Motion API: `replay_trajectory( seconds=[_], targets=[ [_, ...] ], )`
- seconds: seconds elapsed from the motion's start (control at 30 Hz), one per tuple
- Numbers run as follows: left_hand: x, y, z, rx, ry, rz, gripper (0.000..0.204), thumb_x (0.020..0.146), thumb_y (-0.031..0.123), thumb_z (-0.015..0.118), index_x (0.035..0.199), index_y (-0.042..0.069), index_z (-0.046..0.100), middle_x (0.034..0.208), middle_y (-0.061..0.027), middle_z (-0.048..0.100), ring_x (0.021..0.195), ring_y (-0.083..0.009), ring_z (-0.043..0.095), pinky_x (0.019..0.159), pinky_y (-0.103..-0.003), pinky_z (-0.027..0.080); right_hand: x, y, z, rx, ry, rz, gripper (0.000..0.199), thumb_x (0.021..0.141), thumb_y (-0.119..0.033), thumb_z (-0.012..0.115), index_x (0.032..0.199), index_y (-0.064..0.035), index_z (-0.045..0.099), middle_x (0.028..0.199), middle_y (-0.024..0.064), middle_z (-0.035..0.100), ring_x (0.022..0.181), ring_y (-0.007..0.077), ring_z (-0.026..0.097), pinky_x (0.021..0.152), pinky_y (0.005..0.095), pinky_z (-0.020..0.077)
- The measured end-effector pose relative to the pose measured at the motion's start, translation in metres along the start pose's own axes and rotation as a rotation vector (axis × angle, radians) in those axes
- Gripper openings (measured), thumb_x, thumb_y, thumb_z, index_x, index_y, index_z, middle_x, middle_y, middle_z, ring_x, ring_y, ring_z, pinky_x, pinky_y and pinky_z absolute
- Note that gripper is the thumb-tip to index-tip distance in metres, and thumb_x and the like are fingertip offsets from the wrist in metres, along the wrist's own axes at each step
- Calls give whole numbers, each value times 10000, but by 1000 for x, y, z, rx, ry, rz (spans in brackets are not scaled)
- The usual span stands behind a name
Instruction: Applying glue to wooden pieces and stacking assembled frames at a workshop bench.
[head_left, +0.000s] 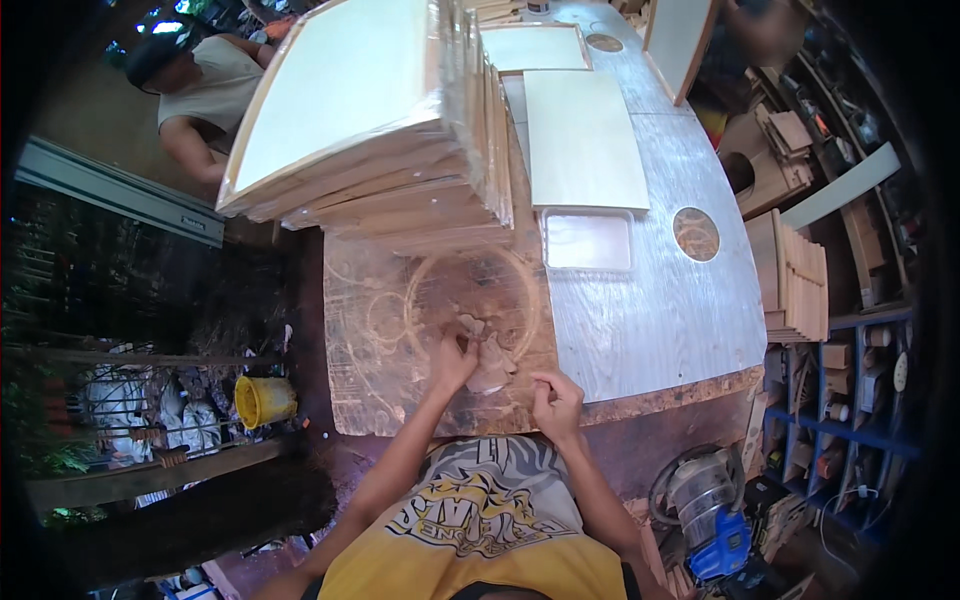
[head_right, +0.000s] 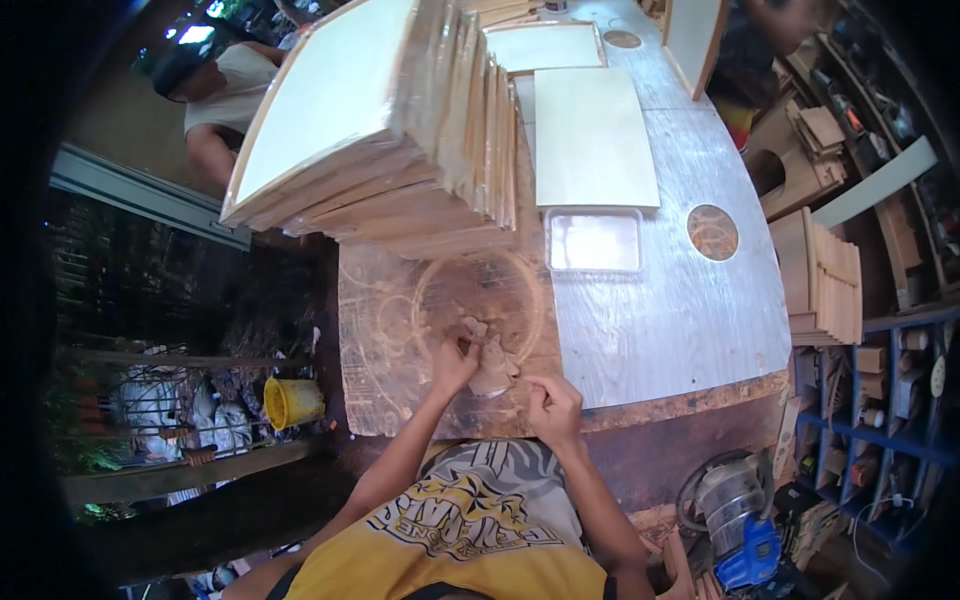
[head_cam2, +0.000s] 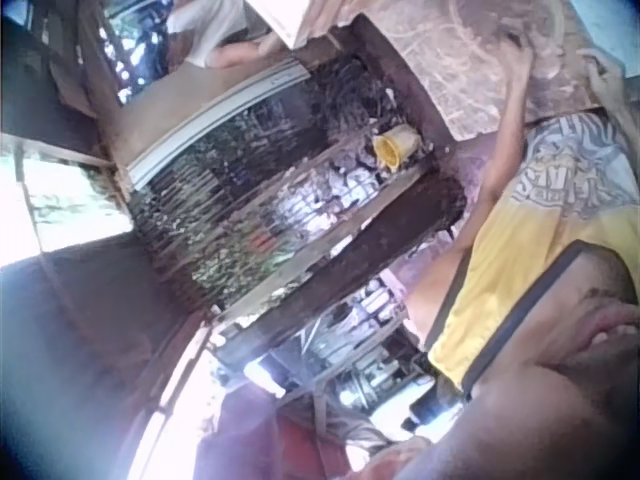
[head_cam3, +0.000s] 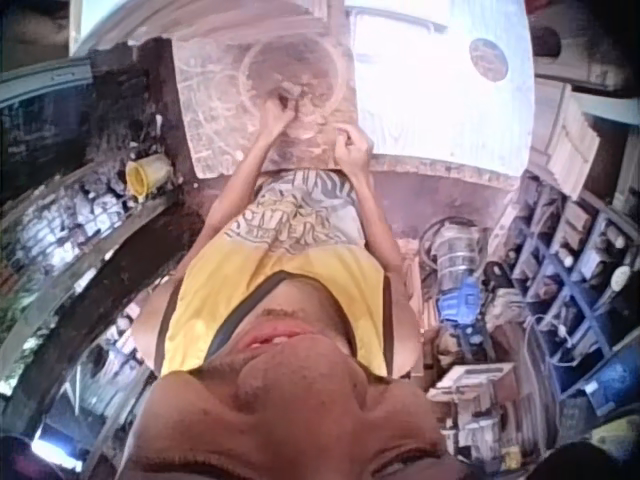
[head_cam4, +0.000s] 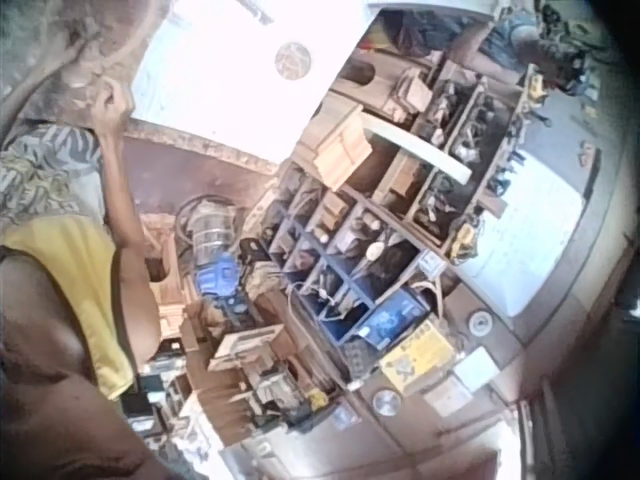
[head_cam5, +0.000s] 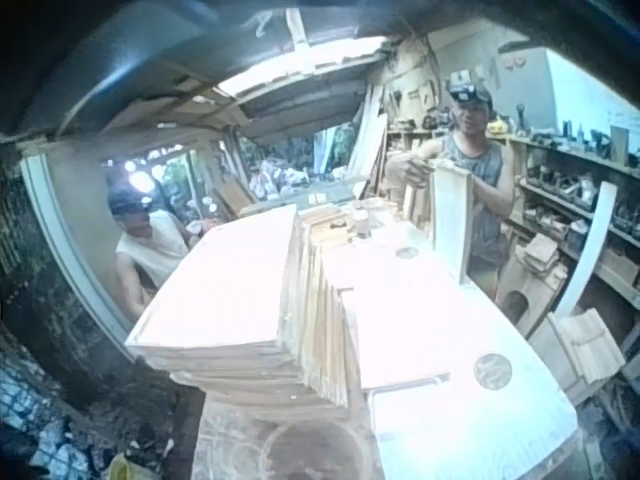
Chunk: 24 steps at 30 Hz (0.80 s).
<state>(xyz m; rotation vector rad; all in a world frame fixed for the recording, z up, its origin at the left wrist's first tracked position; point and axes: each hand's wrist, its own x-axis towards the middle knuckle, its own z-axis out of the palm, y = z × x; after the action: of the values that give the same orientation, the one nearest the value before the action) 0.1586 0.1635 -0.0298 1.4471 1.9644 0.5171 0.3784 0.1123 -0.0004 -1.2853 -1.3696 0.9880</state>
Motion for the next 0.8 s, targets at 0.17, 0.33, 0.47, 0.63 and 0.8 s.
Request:
replay_trajectory(
  seconds=[0.17,0.33,0.47,0.63,0.8],
  targets=[
    [-30,-24,-10,-131,347,306,186,856,157,617,927,-2,553,874,-221,596,873,-381,573,776,-424,467,10,-28,50,-297,-116,-170,309,774,-108,679,1059,1,633,943,180,626,880,351,602,809,434,480],
    [-60,-55,-24,-818,52,98,246,837,50,696,944,54,475,854,-36,542,747,-102,527,653,-250,443,-30,-57,105,-517,-243,-137,1019,632,-303,787,1466,-33,267,1279,273,428,1176,447,429,996,510,344],
    [-91,-58,-75,-1136,-137,5,387,828,-19,715,1052,70,413,886,-6,552,768,-46,534,643,-201,467,-65,-90,151,-586,-99,-152,892,624,-256,784,1394,-40,388,1267,264,448,1166,448,439,981,505,366],
    [-105,-102,-113,-988,-314,97,267,841,90,741,1073,9,635,893,-48,684,773,-69,620,686,-225,510,-104,-88,191,-245,-95,3,508,663,-112,718,1142,-11,585,999,209,620,943,381,608,853,434,484],
    [-99,-121,-147,-750,-345,100,238,801,175,798,945,2,719,858,-47,717,770,-70,630,706,-247,516,-117,-95,202,-278,-148,40,353,688,-76,664,1025,0,597,916,192,638,852,312,633,794,388,496]
  ],
)
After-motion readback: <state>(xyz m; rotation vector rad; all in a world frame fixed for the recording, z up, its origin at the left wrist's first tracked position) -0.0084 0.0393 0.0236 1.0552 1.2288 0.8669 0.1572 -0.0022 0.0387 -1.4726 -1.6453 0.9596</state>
